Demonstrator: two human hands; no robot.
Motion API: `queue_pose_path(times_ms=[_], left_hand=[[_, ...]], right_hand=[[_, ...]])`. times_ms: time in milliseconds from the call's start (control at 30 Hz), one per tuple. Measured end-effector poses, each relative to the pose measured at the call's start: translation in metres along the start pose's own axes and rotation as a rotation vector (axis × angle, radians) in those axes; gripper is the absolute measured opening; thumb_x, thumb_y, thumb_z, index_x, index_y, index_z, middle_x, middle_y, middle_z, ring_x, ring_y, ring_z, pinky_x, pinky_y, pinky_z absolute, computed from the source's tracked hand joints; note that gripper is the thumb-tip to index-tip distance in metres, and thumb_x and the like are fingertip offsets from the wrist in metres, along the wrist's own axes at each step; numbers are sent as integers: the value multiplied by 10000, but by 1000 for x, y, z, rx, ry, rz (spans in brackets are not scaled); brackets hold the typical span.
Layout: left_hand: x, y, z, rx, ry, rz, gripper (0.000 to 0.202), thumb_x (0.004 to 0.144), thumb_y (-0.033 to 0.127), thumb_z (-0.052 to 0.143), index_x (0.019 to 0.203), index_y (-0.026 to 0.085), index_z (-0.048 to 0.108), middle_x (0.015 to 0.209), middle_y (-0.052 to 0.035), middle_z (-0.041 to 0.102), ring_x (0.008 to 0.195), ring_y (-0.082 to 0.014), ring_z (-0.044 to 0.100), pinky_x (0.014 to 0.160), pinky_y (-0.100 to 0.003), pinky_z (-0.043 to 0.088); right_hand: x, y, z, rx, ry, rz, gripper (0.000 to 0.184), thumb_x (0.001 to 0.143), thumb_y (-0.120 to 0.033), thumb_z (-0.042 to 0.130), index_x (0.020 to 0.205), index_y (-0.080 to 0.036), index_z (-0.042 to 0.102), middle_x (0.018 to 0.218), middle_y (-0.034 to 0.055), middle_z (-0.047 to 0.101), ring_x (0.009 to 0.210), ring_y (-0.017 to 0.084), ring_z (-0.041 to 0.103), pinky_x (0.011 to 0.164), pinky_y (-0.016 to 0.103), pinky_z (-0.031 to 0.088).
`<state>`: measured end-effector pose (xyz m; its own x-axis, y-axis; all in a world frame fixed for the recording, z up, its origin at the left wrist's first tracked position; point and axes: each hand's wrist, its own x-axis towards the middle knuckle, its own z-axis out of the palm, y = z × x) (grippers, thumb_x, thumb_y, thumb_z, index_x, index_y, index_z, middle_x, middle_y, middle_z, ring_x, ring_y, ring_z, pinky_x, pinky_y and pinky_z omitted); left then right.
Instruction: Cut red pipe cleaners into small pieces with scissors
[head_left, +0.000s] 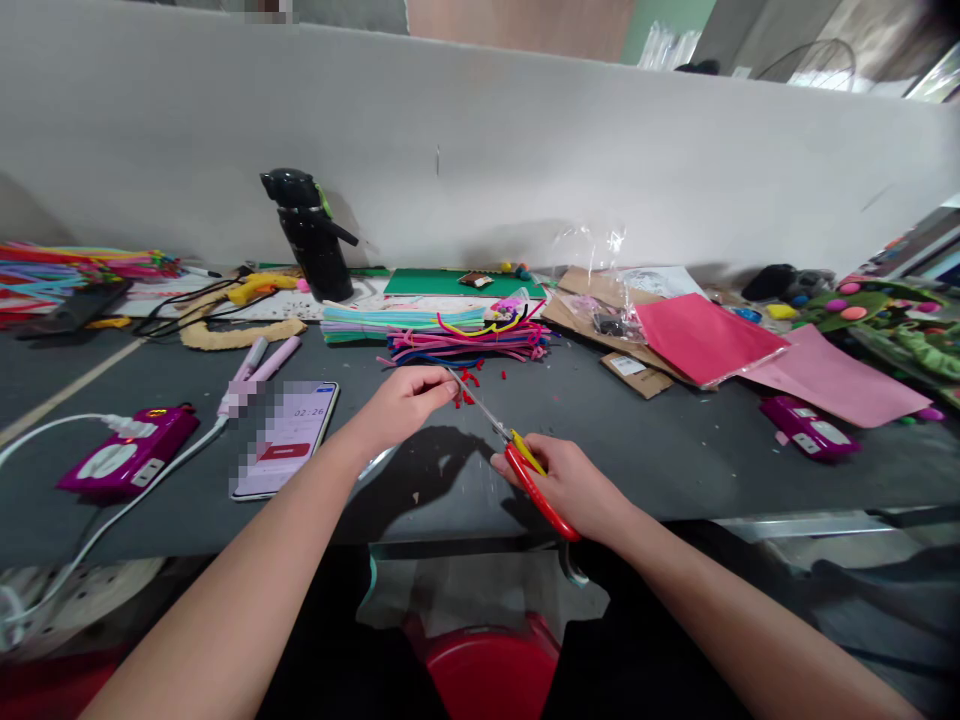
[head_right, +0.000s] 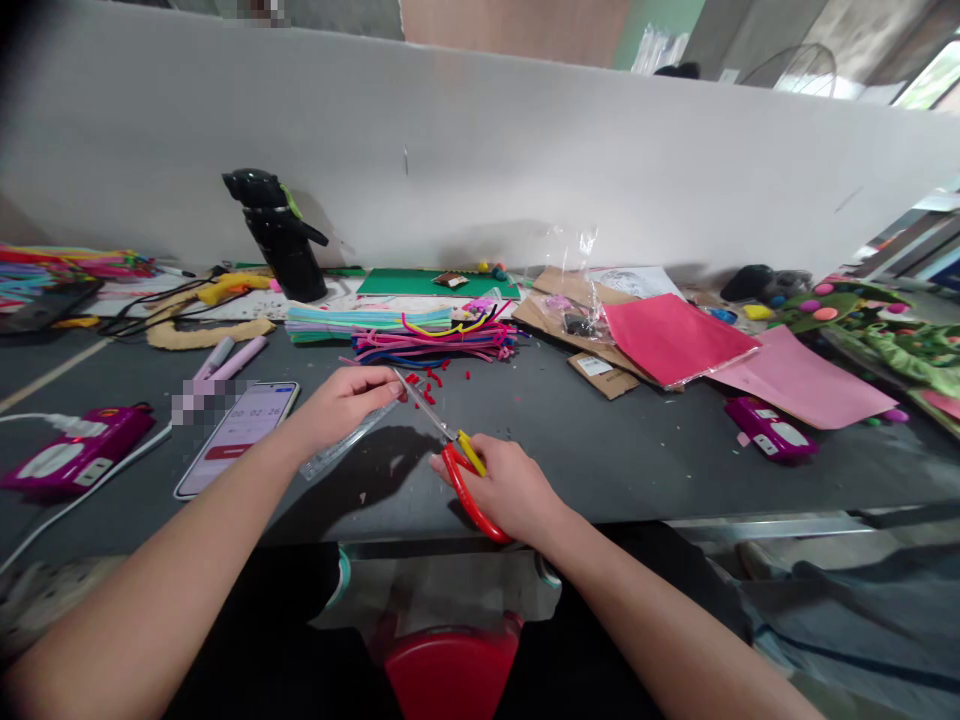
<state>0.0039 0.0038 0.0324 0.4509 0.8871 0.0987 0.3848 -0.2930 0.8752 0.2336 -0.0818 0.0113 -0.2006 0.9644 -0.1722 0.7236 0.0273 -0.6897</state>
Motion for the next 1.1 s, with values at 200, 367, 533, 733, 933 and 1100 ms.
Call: queue_pose_path(times_ms=[200,367,533,733,933,1100], left_hand=[[3,0,4,-24,17,-17,296,857,412,546,763,152,651,751,-14,610,722,-152,519,663,-259,391],[6,1,11,-66,15,-101,295,820,419,563,715,156,644,594,12,528,587,-126,451,567,-254,348],[16,-6,18,-113,-9,-158,300,810,430,567,741,161,680,510,29,480,523,-125,433,542,-263,328],[31,-30,21,-131,-24,-183,299,789,451,589,741,171,678,495,27,487,502,-127,440,522,-258,314],[37,-33,24,-101,-18,-229,294,769,445,604,719,163,669,491,27,481,480,-116,411,500,-249,292],[37,-34,25,-59,-43,-247,322,797,457,576,745,154,672,491,41,437,460,-100,335,488,-251,246]], right_hand=[[-1,3,3,79,-23,-33,457,849,-621,519,694,-191,508,612,-23,466,553,114,348,490,235,282],[-1,4,1,111,-71,-23,499,849,-646,492,646,-194,435,578,-37,393,534,102,293,466,234,247],[4,0,-6,94,-102,23,550,837,-685,477,596,-195,417,515,-23,414,462,96,333,439,239,250],[15,1,-9,146,-198,140,612,787,-765,477,564,-204,380,460,-3,483,370,101,432,389,231,304],[26,12,-5,337,-314,213,618,744,-788,517,582,-212,363,429,-32,462,298,107,448,309,219,355],[29,15,-1,434,-311,225,614,737,-769,552,556,-211,372,376,-54,398,258,78,356,279,213,336]])
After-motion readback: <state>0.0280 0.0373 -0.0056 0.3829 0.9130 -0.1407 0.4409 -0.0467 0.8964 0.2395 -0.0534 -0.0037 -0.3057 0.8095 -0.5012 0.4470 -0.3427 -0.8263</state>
